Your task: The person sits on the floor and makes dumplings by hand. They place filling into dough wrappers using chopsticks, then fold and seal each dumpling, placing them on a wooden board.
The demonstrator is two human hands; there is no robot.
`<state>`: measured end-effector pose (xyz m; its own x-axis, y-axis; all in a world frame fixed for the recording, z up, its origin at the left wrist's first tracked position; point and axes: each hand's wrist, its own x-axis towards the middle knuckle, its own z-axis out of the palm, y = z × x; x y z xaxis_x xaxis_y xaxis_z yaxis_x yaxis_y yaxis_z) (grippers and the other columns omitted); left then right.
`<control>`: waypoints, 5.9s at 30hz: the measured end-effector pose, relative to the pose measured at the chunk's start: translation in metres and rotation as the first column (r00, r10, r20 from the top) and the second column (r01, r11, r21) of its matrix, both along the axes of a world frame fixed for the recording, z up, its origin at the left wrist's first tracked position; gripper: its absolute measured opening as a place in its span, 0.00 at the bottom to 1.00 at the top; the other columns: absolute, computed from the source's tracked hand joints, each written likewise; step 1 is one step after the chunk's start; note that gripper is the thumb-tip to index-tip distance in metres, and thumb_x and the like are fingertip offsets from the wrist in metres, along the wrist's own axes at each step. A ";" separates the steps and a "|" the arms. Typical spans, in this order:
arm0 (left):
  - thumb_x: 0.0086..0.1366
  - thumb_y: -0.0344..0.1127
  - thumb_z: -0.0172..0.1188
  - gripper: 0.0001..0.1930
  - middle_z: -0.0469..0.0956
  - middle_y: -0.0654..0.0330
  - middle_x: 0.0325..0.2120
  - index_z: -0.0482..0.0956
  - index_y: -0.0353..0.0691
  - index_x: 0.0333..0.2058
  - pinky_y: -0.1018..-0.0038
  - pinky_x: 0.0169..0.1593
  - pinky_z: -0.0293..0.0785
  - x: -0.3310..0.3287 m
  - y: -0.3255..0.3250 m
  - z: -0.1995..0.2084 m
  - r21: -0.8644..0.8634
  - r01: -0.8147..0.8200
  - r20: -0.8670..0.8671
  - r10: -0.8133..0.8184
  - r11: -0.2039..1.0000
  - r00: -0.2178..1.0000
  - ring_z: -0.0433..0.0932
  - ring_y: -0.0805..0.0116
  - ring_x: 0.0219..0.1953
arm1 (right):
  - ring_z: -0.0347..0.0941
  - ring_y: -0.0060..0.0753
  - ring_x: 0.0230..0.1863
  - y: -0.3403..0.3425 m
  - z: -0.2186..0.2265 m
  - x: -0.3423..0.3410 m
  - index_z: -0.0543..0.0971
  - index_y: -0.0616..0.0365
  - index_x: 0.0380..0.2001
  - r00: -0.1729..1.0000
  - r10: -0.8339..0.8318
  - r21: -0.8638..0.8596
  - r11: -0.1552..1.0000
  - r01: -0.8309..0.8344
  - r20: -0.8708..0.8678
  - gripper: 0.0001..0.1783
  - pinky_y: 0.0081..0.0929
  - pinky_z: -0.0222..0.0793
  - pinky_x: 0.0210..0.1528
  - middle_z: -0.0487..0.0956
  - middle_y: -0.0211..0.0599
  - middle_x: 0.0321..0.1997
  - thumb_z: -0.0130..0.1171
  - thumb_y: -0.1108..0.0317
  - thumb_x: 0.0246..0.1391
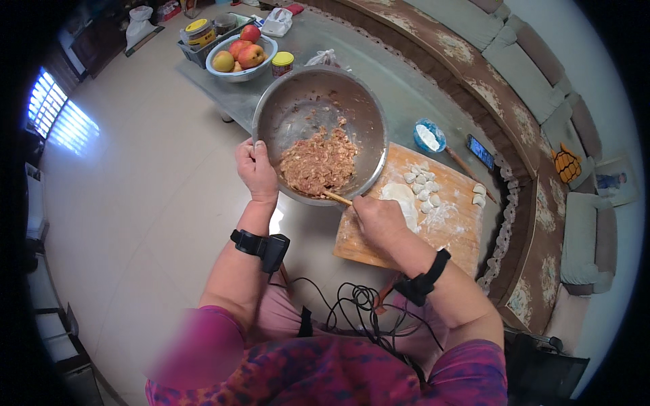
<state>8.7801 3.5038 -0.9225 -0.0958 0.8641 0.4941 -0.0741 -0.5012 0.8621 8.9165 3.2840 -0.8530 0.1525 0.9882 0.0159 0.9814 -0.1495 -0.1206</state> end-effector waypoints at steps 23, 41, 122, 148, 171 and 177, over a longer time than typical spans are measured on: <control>0.63 0.28 0.56 0.13 0.71 0.48 0.36 0.62 0.36 0.22 0.65 0.48 0.67 -0.022 0.013 -0.006 -0.115 0.004 0.003 -0.004 0.993 1.000 0.72 0.54 0.43 | 0.77 0.59 0.39 0.058 0.034 -0.035 0.79 0.57 0.34 0.943 -0.311 -0.249 0.929 0.275 -0.119 0.16 0.52 0.72 0.44 0.80 0.53 0.33 0.49 0.57 0.61; 0.68 0.36 0.56 0.11 0.69 0.67 0.26 0.70 0.37 0.28 0.78 0.37 0.64 0.011 0.039 -0.028 -0.403 0.192 0.201 -0.118 0.895 0.972 0.65 0.78 0.31 | 0.79 0.52 0.42 0.061 0.079 0.031 0.83 0.60 0.32 0.901 -0.421 -0.345 0.834 0.431 0.107 0.12 0.43 0.75 0.41 0.83 0.48 0.38 0.53 0.67 0.54; 0.65 0.32 0.60 0.11 0.77 0.59 0.41 0.69 0.43 0.44 0.65 0.49 0.80 0.021 -0.040 0.080 -0.105 0.928 0.791 -0.535 0.358 0.297 0.79 0.66 0.44 | 0.71 0.18 0.30 0.016 0.011 0.076 0.77 0.63 0.47 0.637 -0.049 0.344 0.808 0.477 -0.769 0.20 0.21 0.70 0.34 0.79 0.29 0.32 0.67 0.69 0.51; 0.68 0.33 0.54 0.15 0.75 0.57 0.48 0.70 0.39 0.51 0.53 0.62 0.69 -0.018 0.073 0.026 -0.108 0.776 0.940 -0.191 0.622 0.284 0.73 0.55 0.54 | 0.74 0.49 0.27 0.086 0.018 0.076 0.74 0.56 0.23 0.993 0.095 0.244 0.967 -0.074 -0.075 0.15 0.40 0.69 0.28 0.74 0.42 0.23 0.61 0.57 0.54; 0.71 0.33 0.40 0.19 0.68 0.46 0.56 0.60 0.28 0.57 0.54 0.61 0.70 -0.013 0.061 0.029 -0.234 0.827 0.903 -0.201 0.511 0.379 0.70 0.49 0.57 | 0.59 0.11 0.18 0.097 0.027 0.099 0.79 0.57 0.25 0.422 -0.162 0.196 0.703 0.684 -0.892 0.10 0.13 0.50 0.18 0.70 0.21 0.19 0.62 0.63 0.57; 0.70 0.31 0.43 0.18 0.69 0.47 0.55 0.62 0.29 0.56 0.54 0.61 0.70 -0.013 0.065 0.021 -0.218 0.834 0.905 -0.215 0.506 0.367 0.71 0.50 0.56 | 0.73 0.48 0.27 0.124 -0.007 0.051 0.76 0.58 0.24 0.949 0.196 0.423 0.903 -0.075 -0.249 0.10 0.38 0.69 0.29 0.75 0.42 0.24 0.61 0.65 0.53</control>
<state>8.7669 3.5691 -0.9011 0.4825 0.8708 -0.0945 -0.7999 0.4820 0.3575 8.9672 3.4085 -0.8599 0.0753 0.9160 0.3940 0.9050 0.1031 -0.4127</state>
